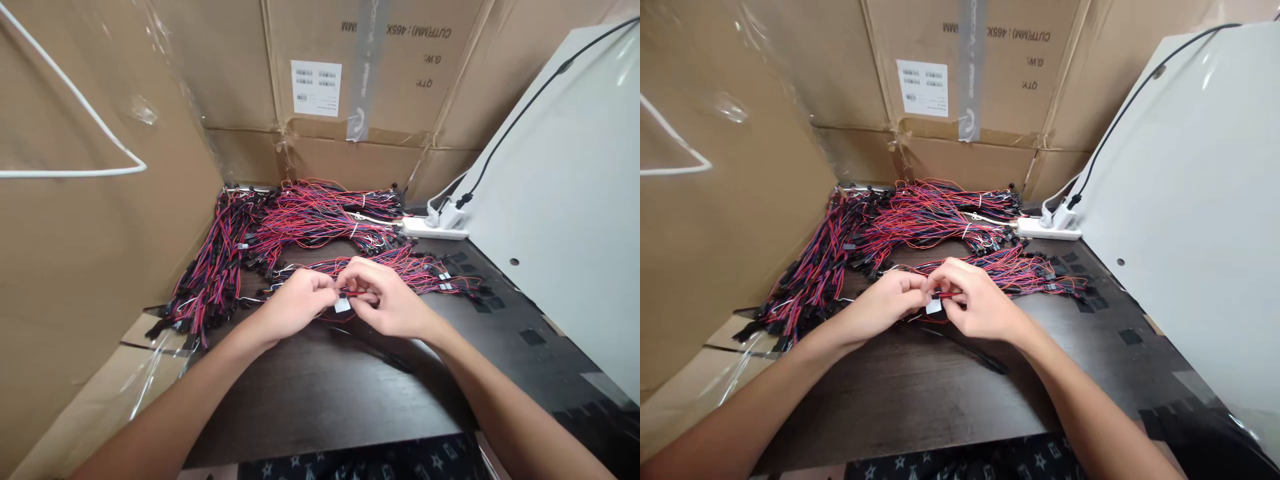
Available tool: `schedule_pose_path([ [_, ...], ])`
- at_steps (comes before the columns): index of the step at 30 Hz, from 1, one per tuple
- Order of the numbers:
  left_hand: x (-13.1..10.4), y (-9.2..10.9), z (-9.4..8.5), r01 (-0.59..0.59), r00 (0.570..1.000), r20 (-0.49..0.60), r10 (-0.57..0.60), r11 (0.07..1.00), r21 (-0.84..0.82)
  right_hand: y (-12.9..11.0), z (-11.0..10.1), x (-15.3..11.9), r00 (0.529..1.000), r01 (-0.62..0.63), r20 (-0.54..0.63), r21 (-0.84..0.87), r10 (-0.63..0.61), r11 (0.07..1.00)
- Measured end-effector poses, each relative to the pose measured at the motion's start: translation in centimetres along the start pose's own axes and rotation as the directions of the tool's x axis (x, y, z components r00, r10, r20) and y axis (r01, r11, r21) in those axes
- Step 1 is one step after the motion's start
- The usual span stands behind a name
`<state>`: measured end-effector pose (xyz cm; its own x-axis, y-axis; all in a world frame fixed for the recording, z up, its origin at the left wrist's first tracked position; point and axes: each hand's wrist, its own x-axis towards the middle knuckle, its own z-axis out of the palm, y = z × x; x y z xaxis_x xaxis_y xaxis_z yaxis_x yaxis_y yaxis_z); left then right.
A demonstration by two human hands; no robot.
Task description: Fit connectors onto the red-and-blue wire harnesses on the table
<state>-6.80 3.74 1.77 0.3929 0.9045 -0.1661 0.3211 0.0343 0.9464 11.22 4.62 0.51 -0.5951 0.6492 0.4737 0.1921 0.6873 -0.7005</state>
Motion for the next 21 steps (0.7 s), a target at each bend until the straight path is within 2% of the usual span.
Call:
schedule_pose_path([
  [3,-0.11,0.17,-0.1,0.068,0.996,0.067,-0.061,0.991,-0.113,-0.05,-0.02,-0.03,0.997,0.079,0.023,-0.018,-0.079,0.997],
  [8,-0.28,0.26,-0.59,0.146,0.98,0.168,-0.105,0.956,-0.256,-0.12,-0.16,-0.11,0.995,0.097,0.02,-0.063,-0.096,0.993],
  [21,-0.28,0.31,-0.64,0.134,0.982,0.165,-0.094,0.959,-0.251,0.39,-0.49,-0.04,0.999,0.051,0.01,-0.071,-0.05,0.996],
])
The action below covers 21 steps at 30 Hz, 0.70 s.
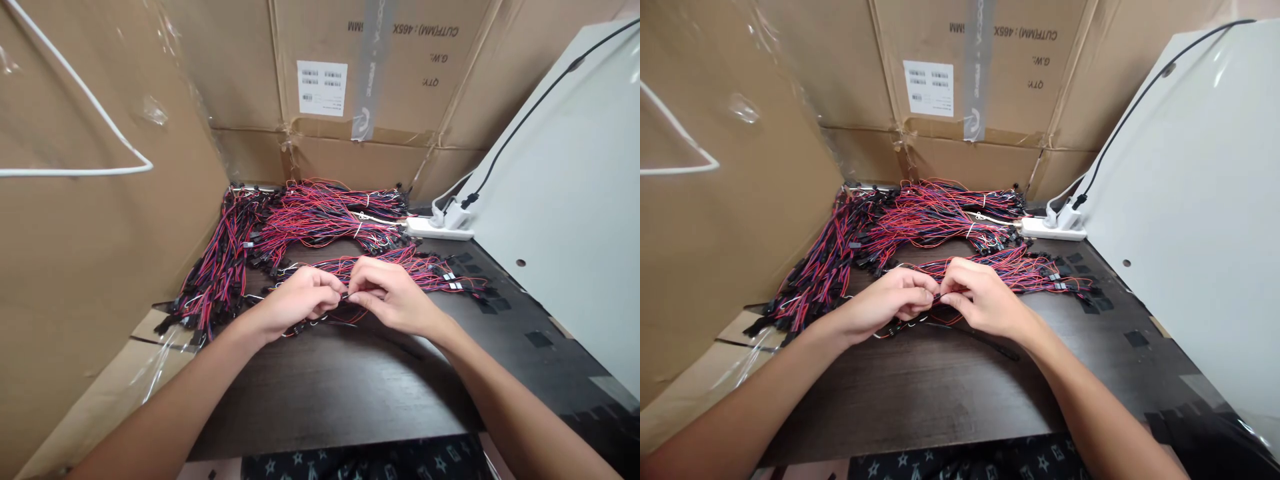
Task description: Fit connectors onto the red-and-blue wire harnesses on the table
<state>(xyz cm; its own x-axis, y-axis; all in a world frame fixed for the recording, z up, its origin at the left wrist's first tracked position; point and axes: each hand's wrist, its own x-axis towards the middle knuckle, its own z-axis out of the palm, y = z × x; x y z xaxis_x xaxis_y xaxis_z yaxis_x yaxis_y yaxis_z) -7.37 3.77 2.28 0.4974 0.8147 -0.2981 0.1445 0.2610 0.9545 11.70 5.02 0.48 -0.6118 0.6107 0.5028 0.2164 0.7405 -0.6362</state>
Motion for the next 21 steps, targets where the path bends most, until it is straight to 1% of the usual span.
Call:
schedule_pose_path([
  [4,0.1,-0.3,0.1,-0.013,1.0,-0.013,0.013,1.0,0.009,0.1,0.2,-0.1,0.999,-0.051,-0.018,-0.009,0.051,0.999],
  [8,0.2,-0.5,0.2,0.001,0.999,-0.034,-0.001,1.0,0.005,0.1,0.6,0.0,0.992,-0.125,-0.025,0.028,0.126,0.992],
  [10,0.2,-0.5,0.4,-0.011,0.999,-0.036,0.011,1.0,0.008,0.1,0.8,0.1,0.979,-0.197,-0.025,0.079,0.2,0.977],
  [12,0.2,-0.5,0.6,-0.023,0.999,-0.035,0.023,1.0,0.002,0.1,1.0,0.2,0.958,-0.281,-0.017,0.171,0.288,0.944],
  [15,0.1,-0.5,0.9,-0.062,0.995,-0.074,0.064,0.998,0.028,0.0,1.1,0.4,0.925,-0.36,-0.013,0.288,0.38,0.887],
  [18,0.1,-0.5,1.2,-0.104,0.983,-0.135,0.121,0.987,0.125,-0.1,1.1,0.5,0.923,-0.359,-0.052,0.236,0.381,0.903],
  [21,0.2,-0.6,1.5,-0.118,0.97,-0.189,0.153,0.976,0.186,-0.1,1.1,0.5,0.926,-0.357,-0.064,0.179,0.373,0.917],
])
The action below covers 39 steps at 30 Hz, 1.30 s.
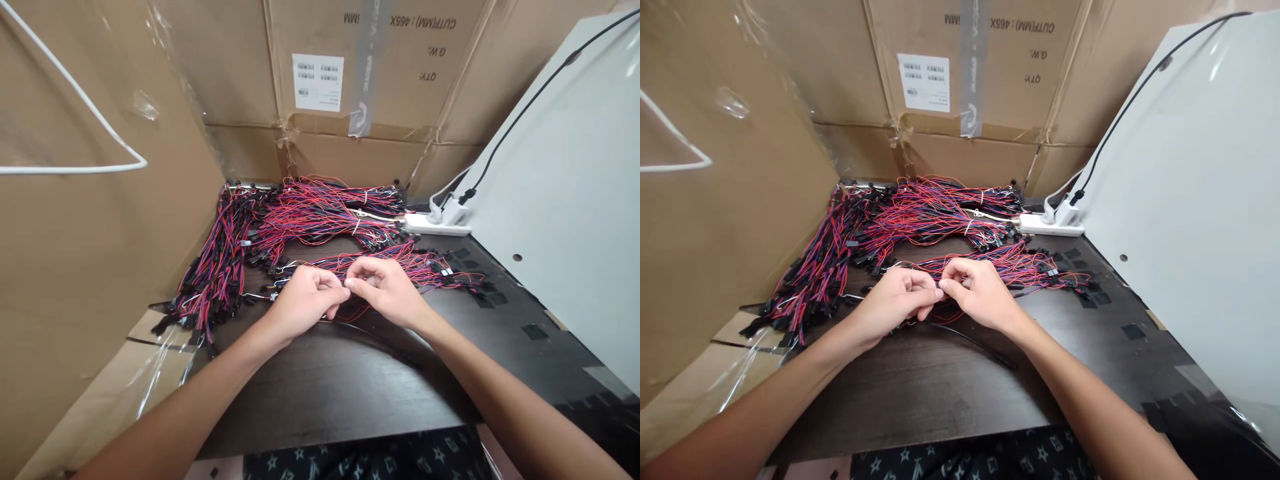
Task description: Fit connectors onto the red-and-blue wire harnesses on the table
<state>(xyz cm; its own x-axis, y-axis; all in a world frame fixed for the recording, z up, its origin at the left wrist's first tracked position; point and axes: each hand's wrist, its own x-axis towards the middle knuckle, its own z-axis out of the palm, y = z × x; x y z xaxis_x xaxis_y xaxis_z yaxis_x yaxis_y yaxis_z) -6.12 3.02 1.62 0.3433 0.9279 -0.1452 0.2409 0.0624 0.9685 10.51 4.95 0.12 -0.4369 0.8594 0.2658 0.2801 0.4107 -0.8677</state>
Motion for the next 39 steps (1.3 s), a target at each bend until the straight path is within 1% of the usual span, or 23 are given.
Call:
schedule_pose_path([
  [3,0.07,-0.14,0.13,-0.009,0.999,-0.036,0.01,1.0,0.021,0.05,-0.01,0.02,1.0,0.003,0.001,-0.016,-0.003,1.0],
  [7,0.11,-0.3,0.07,-0.006,0.999,-0.038,0.006,1.0,-0.002,0.18,0.0,0.04,1.0,0.008,0.005,-0.02,-0.008,1.0],
  [12,0.28,-0.4,0.0,0.016,0.998,-0.065,-0.019,0.998,-0.053,0.51,0.17,-0.08,0.999,-0.011,0.038,0.068,0.008,0.998],
  [15,0.36,-0.32,0.02,0.044,0.995,-0.081,-0.05,0.996,-0.075,0.53,0.09,-0.26,0.999,0.007,0.045,0.126,-0.013,0.992],
  [17,0.37,-0.3,0.0,0.05,0.995,-0.086,-0.059,0.994,-0.097,0.38,-0.1,-0.35,0.998,0.029,0.048,0.134,-0.036,0.991],
  [21,0.32,-0.51,-0.09,0.056,0.995,-0.075,-0.067,0.989,-0.138,0.02,-0.43,-0.32,0.991,0.098,0.09,0.06,-0.103,0.993],
  [23,0.27,-0.62,-0.17,0.063,0.995,-0.073,-0.073,0.989,-0.136,-0.05,-0.46,-0.21,0.989,0.115,0.097,0.016,-0.116,0.993],
  [29,0.15,-0.47,-0.3,0.072,0.99,-0.111,-0.085,0.99,-0.122,0.06,-0.39,-0.04,0.993,0.094,0.068,-0.007,-0.093,0.996],
  [34,0.38,-0.56,-0.2,0.081,0.985,-0.143,-0.096,0.991,-0.105,0.29,-0.44,-0.04,0.994,0.053,0.097,-0.018,-0.051,0.998],
  [36,0.49,-0.59,-0.21,0.06,0.982,-0.173,-0.076,0.993,-0.097,0.36,-0.42,0.02,0.994,0.027,0.108,-0.015,-0.026,1.0],
  [39,0.49,-0.42,-0.29,-0.008,0.978,-0.209,-0.005,0.998,-0.062,0.39,-0.37,0.13,0.994,-0.006,0.106,0.004,0.006,1.0],
])
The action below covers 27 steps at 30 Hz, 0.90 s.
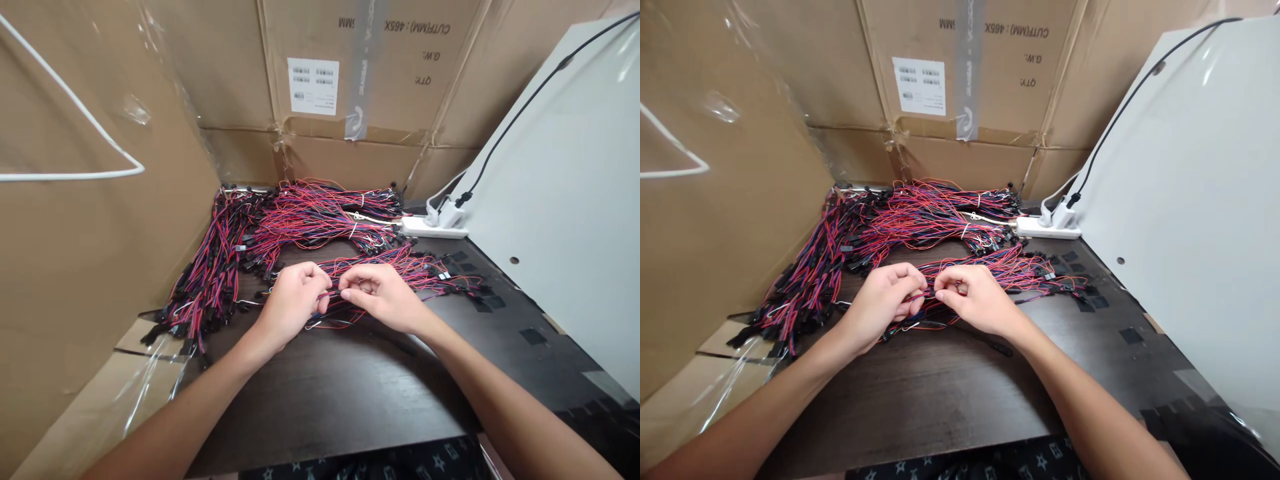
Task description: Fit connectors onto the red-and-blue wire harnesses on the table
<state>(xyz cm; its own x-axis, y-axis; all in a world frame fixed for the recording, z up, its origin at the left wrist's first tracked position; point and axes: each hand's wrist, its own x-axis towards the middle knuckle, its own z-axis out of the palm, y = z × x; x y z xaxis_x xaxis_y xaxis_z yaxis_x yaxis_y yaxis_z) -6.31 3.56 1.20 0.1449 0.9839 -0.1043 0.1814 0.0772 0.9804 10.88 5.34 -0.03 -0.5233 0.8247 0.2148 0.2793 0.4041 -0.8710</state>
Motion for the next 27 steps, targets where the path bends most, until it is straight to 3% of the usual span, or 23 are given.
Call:
schedule_pose_path([
  [9,-0.5,0.1,0.2,-0.228,0.973,0.034,0.227,0.938,0.26,-0.1,-0.3,-0.1,1.0,-0.004,-0.015,-0.002,0.004,1.0],
  [17,-0.5,-0.5,0.1,-0.418,0.899,0.106,0.426,0.76,0.498,0.0,-0.5,-0.1,0.998,0.055,-0.023,-0.155,-0.059,0.986],
  [21,-0.5,-0.7,0.0,-0.427,0.894,0.12,0.432,0.739,0.521,0.0,-0.5,-0.1,0.995,0.095,-0.006,-0.198,-0.098,0.976],
  [27,-0.4,0.0,0.0,-0.3,0.954,0.126,0.273,0.84,0.451,0.1,-0.3,-0.1,0.997,0.077,0.004,-0.211,-0.078,0.974],
])
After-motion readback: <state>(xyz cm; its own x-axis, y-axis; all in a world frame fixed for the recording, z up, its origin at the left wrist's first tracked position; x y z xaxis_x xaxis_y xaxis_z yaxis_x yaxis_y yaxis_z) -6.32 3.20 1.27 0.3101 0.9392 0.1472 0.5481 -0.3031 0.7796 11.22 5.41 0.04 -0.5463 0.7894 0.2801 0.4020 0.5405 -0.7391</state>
